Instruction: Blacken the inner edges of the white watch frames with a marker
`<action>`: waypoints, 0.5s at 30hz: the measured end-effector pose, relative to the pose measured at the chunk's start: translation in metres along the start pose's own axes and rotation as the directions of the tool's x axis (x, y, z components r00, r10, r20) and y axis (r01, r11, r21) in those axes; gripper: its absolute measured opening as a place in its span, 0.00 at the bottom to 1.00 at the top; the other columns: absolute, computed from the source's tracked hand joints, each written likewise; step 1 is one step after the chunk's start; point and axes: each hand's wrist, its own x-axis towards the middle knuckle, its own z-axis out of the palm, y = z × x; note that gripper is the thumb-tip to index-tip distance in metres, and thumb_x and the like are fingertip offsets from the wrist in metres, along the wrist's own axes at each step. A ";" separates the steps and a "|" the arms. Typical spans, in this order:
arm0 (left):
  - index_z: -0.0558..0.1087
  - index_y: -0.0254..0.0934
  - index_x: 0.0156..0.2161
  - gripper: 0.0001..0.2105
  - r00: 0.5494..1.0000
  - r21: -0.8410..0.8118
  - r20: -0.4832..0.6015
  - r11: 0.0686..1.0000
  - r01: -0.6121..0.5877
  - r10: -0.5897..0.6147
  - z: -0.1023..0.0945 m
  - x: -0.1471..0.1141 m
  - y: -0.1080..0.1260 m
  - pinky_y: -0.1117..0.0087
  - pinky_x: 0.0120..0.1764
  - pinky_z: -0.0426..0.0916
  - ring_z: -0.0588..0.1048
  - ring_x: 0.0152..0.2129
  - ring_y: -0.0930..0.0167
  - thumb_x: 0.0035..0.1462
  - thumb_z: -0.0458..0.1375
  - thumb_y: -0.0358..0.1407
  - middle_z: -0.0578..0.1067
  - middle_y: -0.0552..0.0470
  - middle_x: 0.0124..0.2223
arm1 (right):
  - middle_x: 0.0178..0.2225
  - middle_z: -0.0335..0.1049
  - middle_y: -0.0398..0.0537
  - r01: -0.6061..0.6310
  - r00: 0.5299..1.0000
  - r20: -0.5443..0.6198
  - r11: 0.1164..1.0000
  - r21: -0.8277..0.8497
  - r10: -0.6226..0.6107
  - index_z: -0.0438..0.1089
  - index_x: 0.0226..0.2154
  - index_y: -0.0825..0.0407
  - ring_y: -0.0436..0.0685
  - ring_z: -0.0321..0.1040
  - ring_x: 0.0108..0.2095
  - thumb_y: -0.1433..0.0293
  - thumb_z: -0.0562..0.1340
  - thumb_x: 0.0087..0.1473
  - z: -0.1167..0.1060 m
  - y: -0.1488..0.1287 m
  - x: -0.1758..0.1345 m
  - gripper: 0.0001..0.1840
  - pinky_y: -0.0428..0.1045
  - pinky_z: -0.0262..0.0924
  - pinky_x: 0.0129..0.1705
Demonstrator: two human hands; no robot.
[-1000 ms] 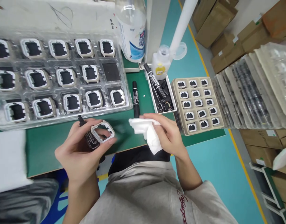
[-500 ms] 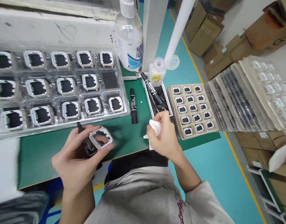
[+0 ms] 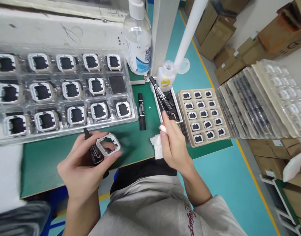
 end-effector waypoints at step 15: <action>0.91 0.49 0.61 0.20 1.000 -0.010 -0.004 1.000 -0.026 0.026 0.003 0.001 -0.006 0.71 0.30 0.76 0.80 0.31 0.72 0.68 0.80 0.31 0.84 0.51 0.50 | 0.54 0.90 0.53 0.335 0.940 0.102 0.823 -0.459 -0.326 0.85 0.51 0.41 0.72 0.87 0.57 0.69 0.67 0.76 -0.089 0.035 0.187 0.10 0.70 0.78 0.63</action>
